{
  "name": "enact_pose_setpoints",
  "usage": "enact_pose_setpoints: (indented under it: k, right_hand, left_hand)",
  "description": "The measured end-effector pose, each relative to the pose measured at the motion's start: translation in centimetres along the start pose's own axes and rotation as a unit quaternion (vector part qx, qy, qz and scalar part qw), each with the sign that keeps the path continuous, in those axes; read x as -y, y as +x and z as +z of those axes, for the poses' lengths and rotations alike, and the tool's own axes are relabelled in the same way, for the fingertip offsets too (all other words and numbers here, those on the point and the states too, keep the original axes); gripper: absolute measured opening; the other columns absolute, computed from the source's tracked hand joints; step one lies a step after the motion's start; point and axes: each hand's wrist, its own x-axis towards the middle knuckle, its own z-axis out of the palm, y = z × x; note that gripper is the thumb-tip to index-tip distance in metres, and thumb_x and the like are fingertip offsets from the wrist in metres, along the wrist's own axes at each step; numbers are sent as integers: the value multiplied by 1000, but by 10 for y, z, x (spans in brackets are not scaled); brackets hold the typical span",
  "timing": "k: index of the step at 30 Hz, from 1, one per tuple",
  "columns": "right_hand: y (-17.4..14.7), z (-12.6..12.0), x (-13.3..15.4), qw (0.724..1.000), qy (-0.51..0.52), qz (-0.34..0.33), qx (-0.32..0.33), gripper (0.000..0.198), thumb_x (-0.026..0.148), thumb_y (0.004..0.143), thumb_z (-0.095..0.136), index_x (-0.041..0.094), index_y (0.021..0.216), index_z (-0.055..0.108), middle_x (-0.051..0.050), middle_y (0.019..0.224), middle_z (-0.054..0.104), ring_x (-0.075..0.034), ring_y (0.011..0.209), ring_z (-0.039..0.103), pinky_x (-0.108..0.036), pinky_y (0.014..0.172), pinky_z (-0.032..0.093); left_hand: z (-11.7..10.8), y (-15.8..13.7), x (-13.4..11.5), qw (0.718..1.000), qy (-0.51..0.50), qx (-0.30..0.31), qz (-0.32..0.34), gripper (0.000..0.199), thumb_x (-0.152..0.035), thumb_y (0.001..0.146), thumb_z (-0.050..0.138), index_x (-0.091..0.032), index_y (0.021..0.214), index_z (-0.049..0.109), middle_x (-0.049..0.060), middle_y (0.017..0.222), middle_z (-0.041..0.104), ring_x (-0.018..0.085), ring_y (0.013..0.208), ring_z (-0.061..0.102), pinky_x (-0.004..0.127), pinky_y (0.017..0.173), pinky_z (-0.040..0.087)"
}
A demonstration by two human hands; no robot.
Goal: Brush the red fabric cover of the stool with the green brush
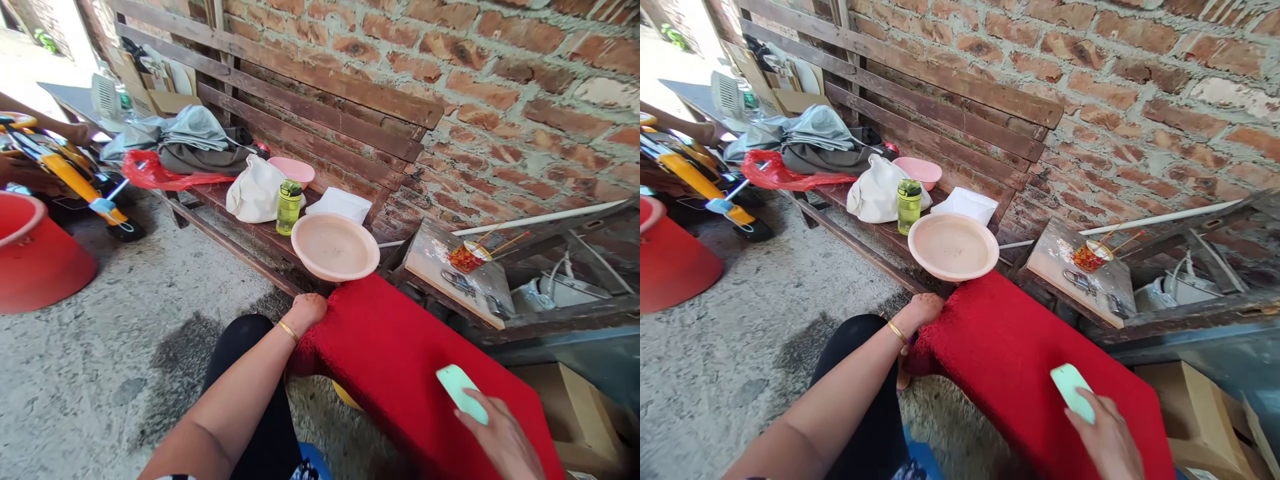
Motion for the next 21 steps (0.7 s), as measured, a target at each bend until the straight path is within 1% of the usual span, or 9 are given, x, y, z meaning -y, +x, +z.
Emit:
enact_pose_setpoints:
  k: [2,4,6,8,10,12,15,18,21]
  right_hand:
    - [9,21,74,995,15,-92,36,45,52,71,52,30,105,69,-15,108,62,-37,103,62,-49,89,50]
    - [13,41,146,982,-13,-170,77,45,41,78,51,22,115,67,-14,108,60,-31,99,62,-44,88,50]
    - [15,58,206,972,-22,-213,94,44,32,78,56,22,119,67,-10,109,59,-27,100,60,-38,91,47]
    - [16,72,245,966,-22,-236,103,43,27,76,62,26,119,67,-7,110,58,-25,103,58,-35,94,43]
    - [17,80,263,962,-23,-247,112,44,26,76,65,29,119,68,-5,109,58,-23,103,57,-32,94,42]
    - [17,80,262,962,-22,-243,122,44,25,75,65,29,119,68,-4,108,58,-22,102,57,-30,93,42]
    - [12,67,227,968,-20,-214,129,45,25,75,61,27,119,67,-4,109,58,-21,102,59,-29,92,42]
    - [7,49,152,978,-12,-159,132,47,34,73,57,24,117,68,-6,109,60,-22,98,62,-31,87,47]
    - [0,30,44,992,48,-54,106,50,50,67,57,29,110,69,-6,107,63,-25,99,65,-36,87,51]
  left_hand:
    - [-1,-1,3,1000,-5,-5,4,39,-11,89,45,-16,119,69,19,121,70,31,115,65,47,92,54]
    - [-3,-2,6,1000,-6,-13,7,41,-11,90,43,-18,121,68,18,122,69,30,116,65,46,92,55]
    - [-4,-3,10,1000,-4,-19,9,41,-13,91,40,-18,123,66,18,122,69,30,116,65,46,91,55]
    - [-4,-4,13,1000,1,-25,13,42,-15,93,37,-17,125,65,19,121,69,30,116,65,45,91,55]
    - [-5,-5,14,999,7,-31,21,43,-15,94,35,-17,126,64,19,121,69,30,116,65,44,92,55]
    - [-6,-6,13,999,12,-32,28,43,-15,95,34,-18,126,63,18,122,69,29,117,65,44,93,54]
    - [-7,-6,10,999,15,-25,28,44,-13,94,35,-19,127,63,18,123,69,29,117,64,43,93,54]
    - [-7,-5,7,999,16,-19,27,44,-12,93,35,-18,127,63,18,123,68,30,118,64,44,92,54]
    - [-6,-3,3,999,20,-16,30,43,-11,93,36,-17,125,64,18,123,68,30,117,64,44,92,54]
